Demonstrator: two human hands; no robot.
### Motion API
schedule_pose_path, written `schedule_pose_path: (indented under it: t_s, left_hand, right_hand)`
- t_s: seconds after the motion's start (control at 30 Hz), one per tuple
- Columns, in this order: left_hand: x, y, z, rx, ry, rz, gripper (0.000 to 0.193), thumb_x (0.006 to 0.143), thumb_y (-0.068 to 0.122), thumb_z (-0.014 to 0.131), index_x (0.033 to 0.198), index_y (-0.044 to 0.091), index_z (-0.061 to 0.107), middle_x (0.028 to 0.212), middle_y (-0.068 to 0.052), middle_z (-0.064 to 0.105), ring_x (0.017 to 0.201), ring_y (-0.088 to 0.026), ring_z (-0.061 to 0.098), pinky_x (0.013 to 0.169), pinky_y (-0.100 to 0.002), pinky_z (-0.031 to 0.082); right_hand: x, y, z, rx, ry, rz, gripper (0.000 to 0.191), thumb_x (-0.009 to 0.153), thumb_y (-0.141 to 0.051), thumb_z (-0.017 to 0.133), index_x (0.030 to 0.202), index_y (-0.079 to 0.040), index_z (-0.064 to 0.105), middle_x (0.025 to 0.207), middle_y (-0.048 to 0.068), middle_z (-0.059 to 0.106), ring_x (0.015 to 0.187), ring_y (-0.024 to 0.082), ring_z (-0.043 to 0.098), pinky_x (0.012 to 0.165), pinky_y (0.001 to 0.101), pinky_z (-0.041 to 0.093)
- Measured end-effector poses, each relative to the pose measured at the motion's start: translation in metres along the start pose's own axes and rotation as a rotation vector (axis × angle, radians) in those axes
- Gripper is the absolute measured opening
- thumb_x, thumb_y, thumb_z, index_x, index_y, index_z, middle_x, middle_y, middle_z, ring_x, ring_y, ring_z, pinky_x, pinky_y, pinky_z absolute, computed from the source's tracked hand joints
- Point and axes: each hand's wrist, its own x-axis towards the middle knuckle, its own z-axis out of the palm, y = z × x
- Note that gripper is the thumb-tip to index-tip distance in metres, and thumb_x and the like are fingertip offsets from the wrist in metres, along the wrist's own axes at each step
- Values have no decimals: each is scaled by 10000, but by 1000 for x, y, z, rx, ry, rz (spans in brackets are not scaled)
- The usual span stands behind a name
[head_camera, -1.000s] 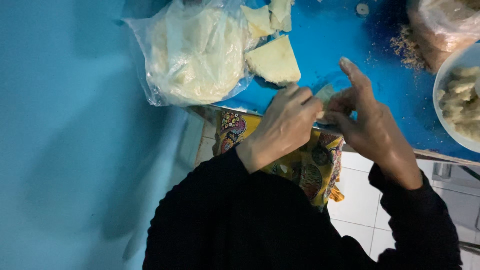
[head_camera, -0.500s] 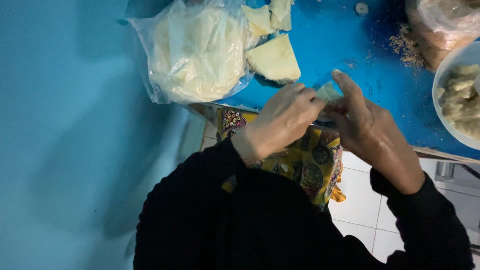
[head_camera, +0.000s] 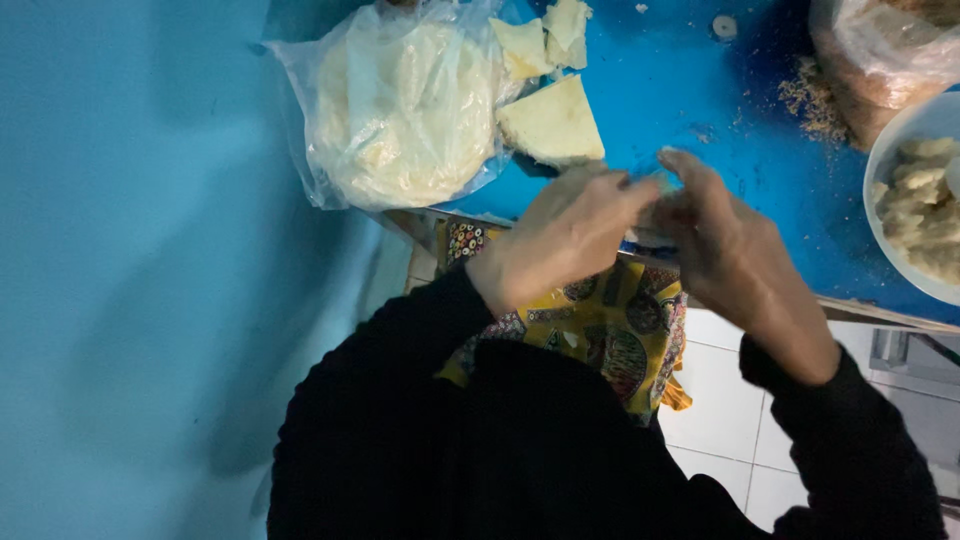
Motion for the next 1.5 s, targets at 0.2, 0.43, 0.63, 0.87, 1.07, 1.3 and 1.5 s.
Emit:
schedule_pose_path:
  t_s: [0.2, 0.43, 0.63, 0.87, 1.07, 1.3, 1.5]
  left_hand:
    - [-8, 8, 13, 384, -20, 86, 168, 879, 22, 660, 1042, 14, 621, 939, -138, 640, 965, -311, 629, 844, -447, 535]
    - [-11, 5, 16, 576, 27, 173, 130, 890, 81, 673, 994, 3, 672, 949, -118, 627, 967, -275, 606, 870, -412, 534]
    - [-21, 23, 14, 778, 32, 227, 150, 889, 136, 682, 928, 3, 740, 1129, -115, 631, 1138, -263, 543, 1031, -427, 444]
    - [-13, 33, 10, 970, -115, 66, 276, 874, 245, 643, 976, 31, 784, 1477, -131, 527, 1381, -281, 432, 1181, -477, 308]
    - [-23, 24, 18, 886, 126, 84, 397, 1000, 222, 620, 1328, 23, 718, 1535, -90, 495, 1421, -249, 416, 1203, -456, 303]
    - [-30, 9, 30, 729, 42, 142, 194, 1063, 190, 622, 1198, 59, 669, 1476, -75, 546, 1401, -238, 456, 1198, -475, 320]
    - [-37, 7, 28, 789, 188, 98, 425, 953, 198, 649, 1368, 112, 691, 1470, -41, 585, 1356, -230, 486, 1178, -487, 287]
  right_hand:
    - [-10, -5, 1, -52, 98, -132, 653, 898, 22, 710, 1469, -4, 393, 1167, 291, 693, 973, 415, 726, 755, 469, 589]
    - [-6, 4, 4, -25, 137, -73, 507, 984, 29, 677, 1432, 7, 441, 1051, 228, 726, 937, 402, 731, 731, 450, 577]
    - [-21, 8, 16, -256, 208, -207, 565, 879, 86, 681, 1418, 4, 534, 1047, 176, 724, 939, 331, 721, 792, 426, 585]
    - [-25, -4, 27, -505, 243, -237, 598, 860, 70, 673, 1434, 82, 503, 1288, 243, 681, 1228, 361, 671, 1040, 457, 534]
    - [-28, 5, 18, -329, 197, -152, 692, 839, 141, 579, 1505, 39, 420, 1457, 243, 622, 1408, 362, 562, 1191, 532, 429]
    - [-22, 3, 22, -391, 168, -198, 774, 759, 112, 637, 1498, 77, 410, 1474, 256, 589, 1392, 373, 559, 1193, 565, 383]
    - [-7, 6, 3, -503, 182, -141, 735, 788, 186, 624, 1478, -12, 469, 1466, 231, 627, 1397, 326, 562, 1188, 511, 410]
